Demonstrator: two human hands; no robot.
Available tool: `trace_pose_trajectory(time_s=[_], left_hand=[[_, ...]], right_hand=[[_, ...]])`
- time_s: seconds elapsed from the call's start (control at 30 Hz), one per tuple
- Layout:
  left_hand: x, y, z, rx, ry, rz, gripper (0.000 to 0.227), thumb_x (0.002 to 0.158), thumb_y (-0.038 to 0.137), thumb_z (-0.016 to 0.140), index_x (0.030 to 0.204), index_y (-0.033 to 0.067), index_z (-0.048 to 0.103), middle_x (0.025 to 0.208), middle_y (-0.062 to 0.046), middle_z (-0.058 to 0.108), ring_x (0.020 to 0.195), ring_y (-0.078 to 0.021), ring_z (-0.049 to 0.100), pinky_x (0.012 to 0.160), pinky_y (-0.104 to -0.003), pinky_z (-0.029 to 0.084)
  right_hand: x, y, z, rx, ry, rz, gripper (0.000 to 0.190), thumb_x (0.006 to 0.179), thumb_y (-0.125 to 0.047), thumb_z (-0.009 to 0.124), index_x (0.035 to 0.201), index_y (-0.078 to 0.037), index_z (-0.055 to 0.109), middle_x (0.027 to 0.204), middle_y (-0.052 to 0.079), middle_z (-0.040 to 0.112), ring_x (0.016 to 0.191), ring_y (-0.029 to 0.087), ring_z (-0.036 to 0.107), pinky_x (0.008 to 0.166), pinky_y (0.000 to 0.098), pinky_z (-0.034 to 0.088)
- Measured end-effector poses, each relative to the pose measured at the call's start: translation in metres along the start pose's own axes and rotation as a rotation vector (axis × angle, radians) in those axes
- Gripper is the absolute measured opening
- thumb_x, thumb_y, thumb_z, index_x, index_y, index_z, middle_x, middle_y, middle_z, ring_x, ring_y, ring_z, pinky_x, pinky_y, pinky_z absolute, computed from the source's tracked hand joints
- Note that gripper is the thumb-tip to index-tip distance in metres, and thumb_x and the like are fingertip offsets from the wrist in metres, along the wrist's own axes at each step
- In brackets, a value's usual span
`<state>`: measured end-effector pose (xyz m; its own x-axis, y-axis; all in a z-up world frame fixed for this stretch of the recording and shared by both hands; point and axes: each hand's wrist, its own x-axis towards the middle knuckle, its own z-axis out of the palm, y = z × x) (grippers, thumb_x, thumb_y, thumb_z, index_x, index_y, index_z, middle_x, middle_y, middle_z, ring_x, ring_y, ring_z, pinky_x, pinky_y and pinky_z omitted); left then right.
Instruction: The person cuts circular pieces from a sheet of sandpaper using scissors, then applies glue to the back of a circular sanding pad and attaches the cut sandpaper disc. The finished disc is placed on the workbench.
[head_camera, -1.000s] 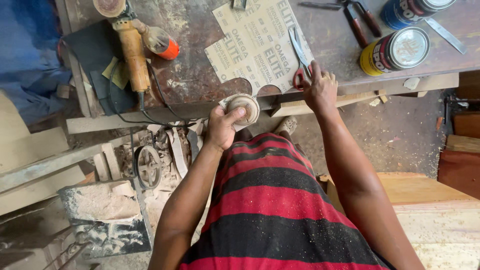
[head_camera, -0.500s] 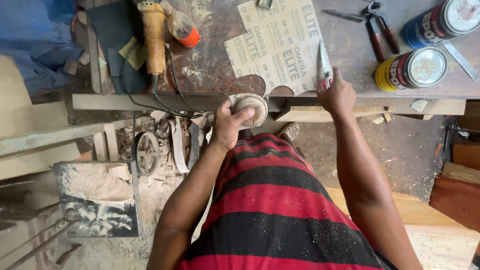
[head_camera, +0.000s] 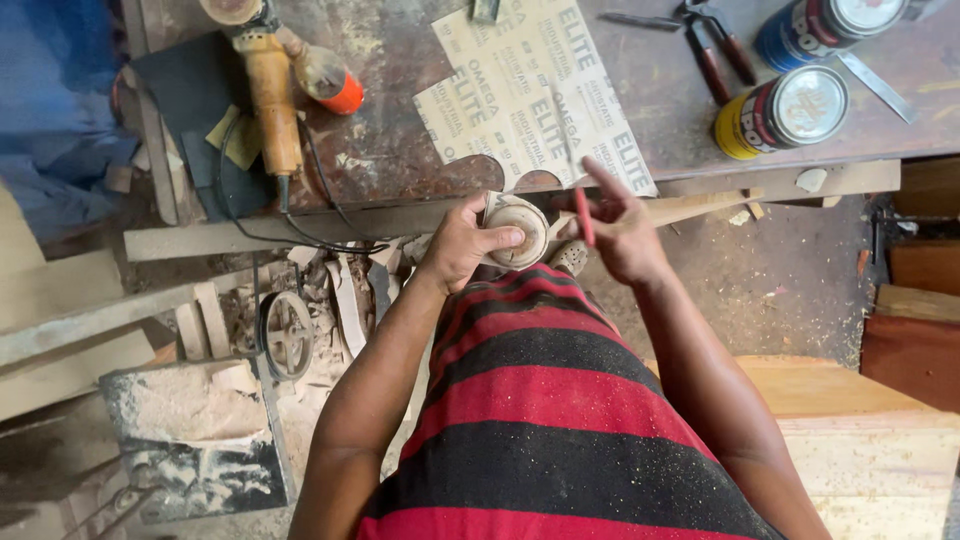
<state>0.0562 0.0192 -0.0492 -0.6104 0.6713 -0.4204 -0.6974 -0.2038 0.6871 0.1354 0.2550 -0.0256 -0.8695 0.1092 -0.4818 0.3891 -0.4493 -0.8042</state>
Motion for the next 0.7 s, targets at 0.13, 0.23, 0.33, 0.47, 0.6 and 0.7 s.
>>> trace_pose_trajectory(time_s=[0.13, 0.23, 0.33, 0.47, 0.6, 0.7], left_hand=[[0.009, 0.004, 0.01, 0.203, -0.035, 0.059, 0.06, 0.08, -0.012, 0.079, 0.133, -0.0028, 0.053, 0.11, -0.012, 0.071, 0.097, -0.0182, 0.072, 0.085, -0.034, 0.063], [0.014, 0.012, 0.017, 0.299, -0.021, 0.038, 0.071, 0.078, -0.012, 0.078, 0.14, -0.0009, 0.045, 0.112, -0.015, 0.071, 0.097, -0.0196, 0.073, 0.083, -0.033, 0.064], [0.02, 0.017, 0.023, 0.323, -0.006, -0.013, 0.073, 0.078, -0.01, 0.078, 0.142, -0.001, 0.044, 0.112, -0.018, 0.072, 0.096, -0.0218, 0.074, 0.082, -0.036, 0.065], [0.014, 0.012, 0.022, -0.219, -0.008, -0.075, 0.058, 0.086, 0.003, 0.074, 0.138, -0.0067, 0.05, 0.118, -0.018, 0.071, 0.103, -0.025, 0.072, 0.089, -0.04, 0.062], [0.008, -0.013, 0.029, -0.39, -0.108, 0.079, 0.042, 0.097, 0.005, 0.067, 0.135, -0.011, 0.055, 0.127, -0.016, 0.069, 0.12, -0.0233, 0.068, 0.109, -0.037, 0.055], [0.009, -0.033, 0.04, -0.302, 0.042, 0.208, 0.033, 0.105, -0.003, 0.067, 0.134, -0.0149, 0.057, 0.125, -0.019, 0.067, 0.114, -0.0238, 0.066, 0.105, -0.038, 0.055]], right_hand=[[-0.014, -0.001, 0.017, -0.175, -0.095, -0.025, 0.099, 0.078, -0.001, 0.083, 0.162, -0.001, 0.029, 0.114, 0.013, 0.072, 0.092, 0.012, 0.067, 0.08, 0.026, 0.056], [-0.016, -0.003, 0.019, -0.259, -0.075, -0.008, 0.095, 0.081, -0.004, 0.082, 0.161, -0.001, 0.032, 0.111, 0.013, 0.071, 0.091, 0.012, 0.066, 0.076, 0.026, 0.054], [-0.018, -0.002, 0.016, -0.235, -0.032, 0.007, 0.096, 0.079, -0.003, 0.083, 0.161, -0.002, 0.034, 0.106, 0.015, 0.071, 0.086, 0.015, 0.066, 0.073, 0.0271, 0.052], [-0.016, 0.001, 0.012, -0.01, 0.056, -0.031, 0.093, 0.08, -0.002, 0.081, 0.159, -0.002, 0.034, 0.107, 0.014, 0.074, 0.092, 0.016, 0.07, 0.08, 0.0277, 0.057], [-0.016, 0.005, 0.013, 0.078, 0.097, -0.069, 0.089, 0.082, 0.001, 0.079, 0.159, -0.001, 0.035, 0.106, 0.011, 0.073, 0.092, 0.015, 0.071, 0.079, 0.0276, 0.057], [-0.018, 0.009, 0.019, 0.142, 0.068, -0.084, 0.088, 0.085, 0.002, 0.077, 0.161, -0.003, 0.032, 0.1, 0.012, 0.071, 0.083, 0.015, 0.068, 0.074, 0.0285, 0.056]])
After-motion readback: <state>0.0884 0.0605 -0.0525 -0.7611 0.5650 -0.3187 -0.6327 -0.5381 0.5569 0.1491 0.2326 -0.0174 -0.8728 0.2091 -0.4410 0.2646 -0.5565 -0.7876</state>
